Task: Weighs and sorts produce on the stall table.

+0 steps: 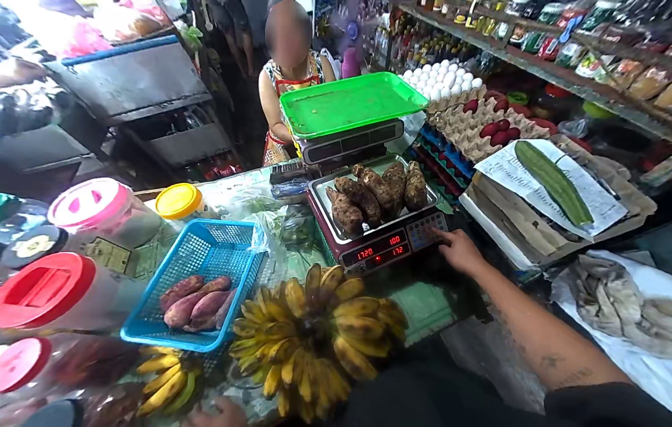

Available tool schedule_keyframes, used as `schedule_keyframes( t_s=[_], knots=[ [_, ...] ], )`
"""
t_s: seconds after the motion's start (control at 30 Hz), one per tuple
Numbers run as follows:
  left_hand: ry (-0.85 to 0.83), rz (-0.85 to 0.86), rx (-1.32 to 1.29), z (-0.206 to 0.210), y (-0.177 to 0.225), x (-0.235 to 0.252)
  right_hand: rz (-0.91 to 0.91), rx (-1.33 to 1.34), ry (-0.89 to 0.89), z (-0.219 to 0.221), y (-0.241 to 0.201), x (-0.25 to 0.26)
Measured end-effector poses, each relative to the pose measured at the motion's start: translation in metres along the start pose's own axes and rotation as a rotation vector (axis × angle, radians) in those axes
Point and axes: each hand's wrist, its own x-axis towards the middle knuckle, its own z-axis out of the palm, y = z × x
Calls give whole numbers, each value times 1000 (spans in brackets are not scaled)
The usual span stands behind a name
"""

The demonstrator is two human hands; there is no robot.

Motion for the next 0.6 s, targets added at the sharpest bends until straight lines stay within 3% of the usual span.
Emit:
schedule_keyframes(
  t_s=[0.17,0.33,0.43,0.5,0.6],
  knots=[
    [-15,-7,9,1,-7,3,66,-181,-33,3,-28,-3],
    [-16,-17,-6,-3,-6,4,19,-63,91,18,-33,-16],
    [-70,43,-13,-21,12,-1,-189,69,165,48,-33,-46],
    [-114,11,22,-36,11,0,-408,87,105,77,-52,-65],
    [-181,-64,26,-23,1,8,-677,50,49,99,-72,-82]
  ],
)
